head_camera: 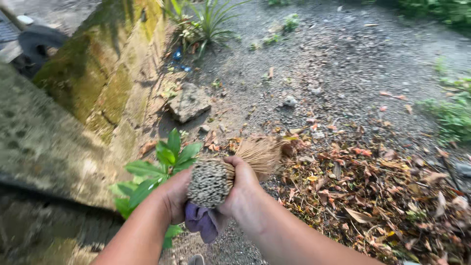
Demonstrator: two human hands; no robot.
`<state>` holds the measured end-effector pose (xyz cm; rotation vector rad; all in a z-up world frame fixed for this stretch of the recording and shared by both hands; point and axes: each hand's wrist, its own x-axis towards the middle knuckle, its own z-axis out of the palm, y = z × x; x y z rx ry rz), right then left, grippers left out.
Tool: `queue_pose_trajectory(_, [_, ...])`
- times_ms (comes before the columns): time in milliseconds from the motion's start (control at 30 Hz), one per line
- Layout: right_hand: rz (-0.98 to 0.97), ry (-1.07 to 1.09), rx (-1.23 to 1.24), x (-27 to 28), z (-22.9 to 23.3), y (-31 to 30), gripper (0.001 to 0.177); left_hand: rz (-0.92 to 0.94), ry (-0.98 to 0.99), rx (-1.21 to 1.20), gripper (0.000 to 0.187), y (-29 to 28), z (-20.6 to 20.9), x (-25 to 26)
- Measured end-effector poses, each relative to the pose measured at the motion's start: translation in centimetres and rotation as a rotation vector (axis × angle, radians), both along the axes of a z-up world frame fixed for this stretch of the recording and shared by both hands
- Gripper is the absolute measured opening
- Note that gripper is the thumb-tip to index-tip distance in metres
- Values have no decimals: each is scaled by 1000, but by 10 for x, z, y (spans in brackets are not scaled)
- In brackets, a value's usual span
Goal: The person cleans a bundle of thin wooden sticks, likely a broom, by vigorously rubbing them with a cloth and shaking them to remove debris.
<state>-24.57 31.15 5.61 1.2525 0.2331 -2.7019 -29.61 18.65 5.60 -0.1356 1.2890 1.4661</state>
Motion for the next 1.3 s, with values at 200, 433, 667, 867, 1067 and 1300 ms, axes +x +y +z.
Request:
queue_pose_trajectory(200, [-673, 213, -844, -15, -49, 30, 46, -115, 173, -193, 46, 31, -19, -36])
queue_pose_trajectory(433, [-287, 149, 71, -20, -53, 17, 34, -459, 741, -29, 66, 47, 40, -59])
queue_pose_trajectory(667, [-533, 56, -30, 3, -7, 24, 47, -736, 1098, -183, 86, 76, 55, -46])
queue_pose_trajectory(867, [-636, -71, -5, 23, 11, 20, 44, -742, 1067, -116, 79, 86, 34, -42])
queue_pose_trajectory(1067, [-690, -54, -20, 34, 6, 25, 43, -784, 1079, -129, 76, 96, 35, -32])
queue_pose_trajectory(1300, [-704, -42, -65, 40, 5, 27, 37, -756, 1008, -179, 81, 96, 38, -24])
